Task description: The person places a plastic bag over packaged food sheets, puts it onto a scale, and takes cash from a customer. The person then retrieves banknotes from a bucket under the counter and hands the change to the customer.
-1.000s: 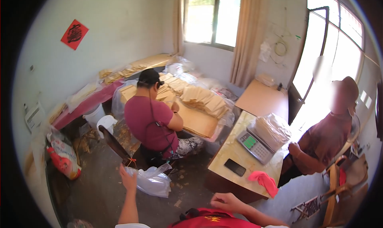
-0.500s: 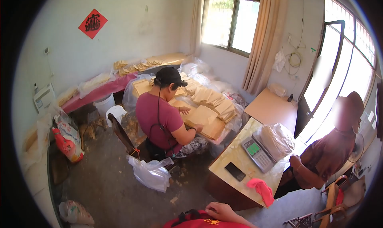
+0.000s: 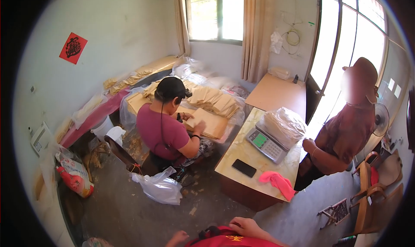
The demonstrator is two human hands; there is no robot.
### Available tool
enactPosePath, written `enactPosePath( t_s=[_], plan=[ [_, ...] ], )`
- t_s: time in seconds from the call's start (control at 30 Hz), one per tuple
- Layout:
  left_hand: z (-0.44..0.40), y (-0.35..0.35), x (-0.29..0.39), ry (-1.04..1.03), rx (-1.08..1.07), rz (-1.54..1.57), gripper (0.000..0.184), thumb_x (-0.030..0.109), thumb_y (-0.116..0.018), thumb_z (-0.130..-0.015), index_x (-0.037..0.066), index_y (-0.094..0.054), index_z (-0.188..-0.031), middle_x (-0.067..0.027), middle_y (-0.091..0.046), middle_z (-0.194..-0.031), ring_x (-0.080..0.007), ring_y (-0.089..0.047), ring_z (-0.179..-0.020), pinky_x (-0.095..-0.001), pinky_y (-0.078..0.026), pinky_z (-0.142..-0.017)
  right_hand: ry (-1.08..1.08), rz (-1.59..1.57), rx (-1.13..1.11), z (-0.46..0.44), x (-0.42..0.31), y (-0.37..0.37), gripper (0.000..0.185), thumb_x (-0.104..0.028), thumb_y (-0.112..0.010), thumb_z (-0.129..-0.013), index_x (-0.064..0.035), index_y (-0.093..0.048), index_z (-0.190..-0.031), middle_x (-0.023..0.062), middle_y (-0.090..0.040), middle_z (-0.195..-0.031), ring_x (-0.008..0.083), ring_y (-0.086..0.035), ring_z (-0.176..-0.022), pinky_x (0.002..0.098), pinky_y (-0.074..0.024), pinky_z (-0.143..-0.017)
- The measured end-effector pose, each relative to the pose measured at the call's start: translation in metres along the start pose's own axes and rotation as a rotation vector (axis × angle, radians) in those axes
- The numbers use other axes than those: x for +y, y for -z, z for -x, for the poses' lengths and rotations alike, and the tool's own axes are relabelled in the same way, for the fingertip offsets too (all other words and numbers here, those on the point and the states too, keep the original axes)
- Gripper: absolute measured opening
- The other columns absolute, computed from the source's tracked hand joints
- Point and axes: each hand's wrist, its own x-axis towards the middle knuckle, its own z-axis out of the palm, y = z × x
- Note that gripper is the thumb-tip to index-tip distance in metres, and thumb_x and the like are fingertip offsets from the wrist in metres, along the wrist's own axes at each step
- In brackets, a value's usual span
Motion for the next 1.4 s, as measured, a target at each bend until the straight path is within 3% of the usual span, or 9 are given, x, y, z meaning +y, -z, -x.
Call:
enactPosePath(
  t_s=[0.07, 0.13, 0.23, 0.33, 0.43, 0.67, 0.77, 1.27, 1.4],
  plan=[
    [0.005, -0.014, 0.007, -0.128, -0.089, -0.186, 0.037, 0.027, -0.067, -0.081, 0.005, -0.06, -0.111, -0.0109, -0.067, -0.096, -0.0212, -0.065, -0.086, -0.0328, -0.052, -0.075, -0.048, -0.027, -0.013, 0.008, 0.004, 0.0, 0.029, -0.037, -0.052, -0.089, -0.0117, -0.061, -0.098, 0.0133, -0.063, -0.096, 0.0348, -0.06, -0.092, 0.0421, -0.0481, -0.079],
    [0.005, -0.02, 0.014, -0.158, -0.142, -0.089, 0.038, 0.029, -0.067, -0.081, 0.006, -0.061, -0.11, -0.0115, -0.067, -0.097, -0.022, -0.065, -0.089, -0.0331, -0.052, -0.077, -0.04, -0.015, 0.07, 0.014, 0.008, -0.002, 0.023, -0.028, -0.058, -0.088, -0.0071, -0.062, -0.098, 0.0126, -0.066, -0.087, 0.0286, -0.065, -0.082, 0.0342, -0.0504, -0.072],
    [0.008, -0.018, 0.027, -0.194, -0.212, 0.06, 0.038, 0.032, -0.067, -0.081, 0.008, -0.062, -0.11, -0.0124, -0.067, -0.099, -0.0234, -0.064, -0.094, -0.0336, -0.051, -0.081, -0.022, -0.022, 0.077, 0.019, 0.011, -0.002, 0.023, -0.028, -0.059, -0.088, -0.007, -0.062, -0.098, 0.0127, -0.066, -0.086, 0.0287, -0.065, -0.081, 0.0342, -0.0504, -0.072],
    [0.015, 0.008, 0.061, -0.126, 0.006, -0.091, 0.046, 0.038, -0.068, -0.076, 0.007, -0.062, -0.11, -0.0124, -0.067, -0.102, -0.0271, -0.064, -0.096, -0.0366, -0.049, -0.085, 0.021, -0.018, 0.081, 0.022, 0.011, 0.0, 0.023, -0.027, -0.059, -0.088, -0.0066, -0.062, -0.098, 0.013, -0.066, -0.086, 0.0286, -0.065, -0.08, 0.0341, -0.0505, -0.071],
    [0.008, 0.024, 0.064, -0.06, 0.076, 0.037, 0.047, 0.039, -0.067, -0.076, 0.008, -0.062, -0.112, -0.0119, -0.067, -0.103, -0.0267, -0.064, -0.097, -0.0365, -0.049, -0.085, 0.03, -0.014, 0.076, 0.021, 0.014, -0.002, 0.024, -0.027, -0.059, -0.088, -0.0062, -0.062, -0.098, 0.0131, -0.066, -0.085, 0.0285, -0.065, -0.08, 0.0339, -0.0505, -0.07],
    [0.004, 0.015, 0.048, -0.006, 0.004, 0.017, 0.049, 0.04, -0.068, -0.076, 0.008, -0.061, -0.113, -0.0136, -0.066, -0.105, -0.0268, -0.064, -0.098, -0.0346, -0.049, -0.086, 0.039, -0.031, 0.09, 0.019, 0.014, 0.003, 0.024, -0.028, -0.058, -0.088, -0.0061, -0.061, -0.098, 0.0131, -0.066, -0.086, 0.028, -0.066, -0.08, 0.0336, -0.0504, -0.07],
    [0.015, 0.005, 0.051, -0.135, -0.026, -0.213, 0.043, 0.037, -0.069, -0.078, 0.008, -0.063, -0.109, -0.012, -0.068, -0.097, -0.0245, -0.065, -0.092, -0.0336, -0.051, -0.081, 0.023, -0.023, 0.071, 0.017, 0.016, 0.004, 0.025, -0.029, -0.058, -0.089, -0.0064, -0.061, -0.098, 0.0127, -0.067, -0.086, 0.0276, -0.066, -0.08, 0.0337, -0.0503, -0.071],
    [-0.017, 0.015, 0.047, -0.146, -0.049, -0.089, 0.052, 0.044, -0.069, -0.077, 0.007, -0.062, -0.112, -0.0149, -0.067, -0.103, -0.0252, -0.065, -0.095, -0.0343, -0.049, -0.086, 0.018, -0.056, 0.034, 0.005, 0.025, 0.01, 0.025, -0.031, -0.056, -0.09, -0.0075, -0.062, -0.098, 0.0112, -0.067, -0.087, 0.0266, -0.065, -0.081, 0.0333, -0.0497, -0.072],
    [-0.021, 0.021, 0.059, -0.172, -0.038, -0.134, 0.04, 0.034, -0.071, -0.074, 0.007, -0.063, -0.103, -0.0137, -0.065, -0.1, -0.0275, -0.061, -0.099, -0.0366, -0.048, -0.086, 0.012, -0.051, 0.044, 0.004, 0.033, 0.012, 0.025, -0.031, -0.056, -0.09, -0.0083, -0.062, -0.099, 0.0112, -0.067, -0.087, 0.0268, -0.065, -0.081, 0.0334, -0.0496, -0.073]
  ],
)
